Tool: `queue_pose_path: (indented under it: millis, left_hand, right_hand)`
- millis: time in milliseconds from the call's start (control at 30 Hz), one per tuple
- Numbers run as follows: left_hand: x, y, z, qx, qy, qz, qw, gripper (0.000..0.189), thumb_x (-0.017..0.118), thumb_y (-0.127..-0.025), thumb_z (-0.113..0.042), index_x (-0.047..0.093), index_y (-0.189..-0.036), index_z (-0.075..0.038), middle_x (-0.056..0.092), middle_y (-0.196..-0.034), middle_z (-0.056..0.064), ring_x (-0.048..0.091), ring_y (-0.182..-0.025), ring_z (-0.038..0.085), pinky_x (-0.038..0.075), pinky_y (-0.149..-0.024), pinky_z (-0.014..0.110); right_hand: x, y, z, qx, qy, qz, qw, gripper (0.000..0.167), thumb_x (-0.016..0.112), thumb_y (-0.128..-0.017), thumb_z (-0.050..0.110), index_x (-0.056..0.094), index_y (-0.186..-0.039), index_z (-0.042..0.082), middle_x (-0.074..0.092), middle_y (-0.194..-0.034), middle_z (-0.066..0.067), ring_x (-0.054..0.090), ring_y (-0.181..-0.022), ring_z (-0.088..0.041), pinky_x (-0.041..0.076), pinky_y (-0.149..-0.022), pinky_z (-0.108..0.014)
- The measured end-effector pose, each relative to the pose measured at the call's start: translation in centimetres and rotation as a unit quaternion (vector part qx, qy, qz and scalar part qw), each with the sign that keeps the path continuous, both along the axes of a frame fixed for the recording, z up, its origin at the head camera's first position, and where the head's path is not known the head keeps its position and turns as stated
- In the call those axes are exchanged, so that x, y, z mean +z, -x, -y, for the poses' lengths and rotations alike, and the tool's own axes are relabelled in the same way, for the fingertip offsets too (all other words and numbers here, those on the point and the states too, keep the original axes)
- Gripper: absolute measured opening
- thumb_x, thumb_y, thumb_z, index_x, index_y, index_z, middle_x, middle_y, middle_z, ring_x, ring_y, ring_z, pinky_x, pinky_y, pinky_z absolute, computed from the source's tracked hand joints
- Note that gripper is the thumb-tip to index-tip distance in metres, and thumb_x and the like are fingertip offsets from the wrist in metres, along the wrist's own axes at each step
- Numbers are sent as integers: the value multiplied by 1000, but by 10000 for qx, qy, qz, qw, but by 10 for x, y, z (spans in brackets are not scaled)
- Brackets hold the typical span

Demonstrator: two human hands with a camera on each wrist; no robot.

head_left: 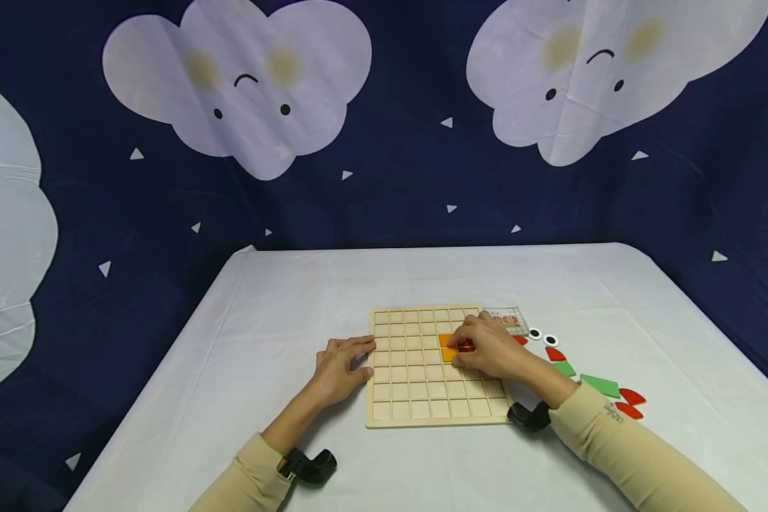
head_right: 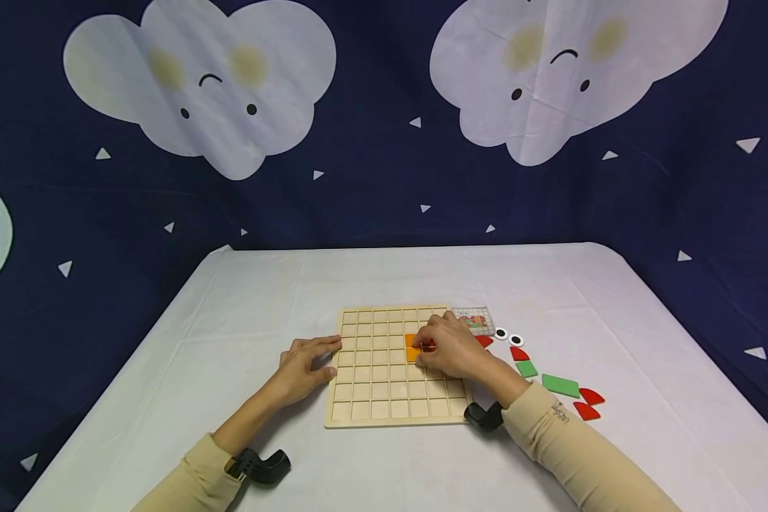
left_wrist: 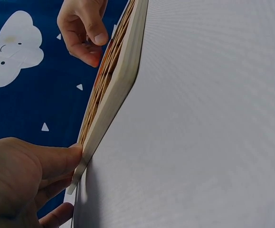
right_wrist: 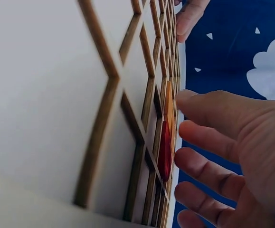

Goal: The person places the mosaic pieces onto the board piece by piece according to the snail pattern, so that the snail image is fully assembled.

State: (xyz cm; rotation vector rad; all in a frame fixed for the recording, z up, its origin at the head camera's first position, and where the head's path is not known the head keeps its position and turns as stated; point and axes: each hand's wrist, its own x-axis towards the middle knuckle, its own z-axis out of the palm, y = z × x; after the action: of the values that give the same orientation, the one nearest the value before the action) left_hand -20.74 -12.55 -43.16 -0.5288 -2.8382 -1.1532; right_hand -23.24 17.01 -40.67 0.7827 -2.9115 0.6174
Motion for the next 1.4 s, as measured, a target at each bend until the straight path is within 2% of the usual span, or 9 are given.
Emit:
queue_pose_path:
  millis: [267,433,667,767,967,1167,1400]
  left_hand:
    - [0,0,1,-10,24,-15,10000,45,69,-83,-13,60,-127,-8,52,-141,0,42,-118,24,23,-91,48]
    - [0,0,1,-9,20,0,10000,45,69,-83,-13,60,-127,-8,52,-141,0,42,-118,24,23,-92,48]
    - [-1,0,1,-29,-1,-5,10000,45,68,-83,-13,60,-127,-8,52,-141,0,42,-117,23,23,-92,49]
    - [-1,0,1,-45,-32,-4,10000,45,68,-83,-13,60,-127,-8,52,-141,0,42,-117,24,22,-92,49]
    - [-1,0,1,-43,-32,-11,10000,45,69,-83,-13,60,-127,-8,52,-140,1,42,-116,24,22,-92,50]
    - [0,-1,0,-25,-55,14,10000,45,68,-83,-13,60,-127,-8,52,-140,0,42,-117,24,22,-93,50]
    - [0,-1,0,-36,-43,18,10000,45,68,-83,-14,60,-127,-8,52,-141,0,42,-117,25,22,-91,49]
  right_hand:
    - [11,-6,-10,-291,317,-37,9991,19,74,-76,25,74,-95,20,63,-95,2,44,-88,-17,28,-74,-33]
    - [19,-11,-27,-364,471,-72,9982,24,74,-77,20,73,-101,14,65,-100,-2,46,-92,-21,30,-80,-38]
    - [25,-23,-53,-641,334,30,9974,25,72,-79,19,71,-103,12,64,-108,-6,46,-94,-22,30,-83,-40]
    - [24,-29,-63,-774,333,80,9964,24,71,-79,19,71,-103,12,64,-109,-7,45,-95,-22,30,-83,-40]
    - [18,-38,-80,-884,402,53,9953,23,73,-77,18,72,-100,14,65,-99,0,45,-88,-20,29,-78,-35]
    - [12,-44,-91,-1086,338,240,9932,21,73,-78,21,72,-99,19,61,-92,1,39,-84,-18,25,-75,-33]
    - [6,-42,-102,-1050,209,-89,9942,22,74,-77,18,72,-98,12,63,-91,-1,44,-87,-19,26,-74,-34]
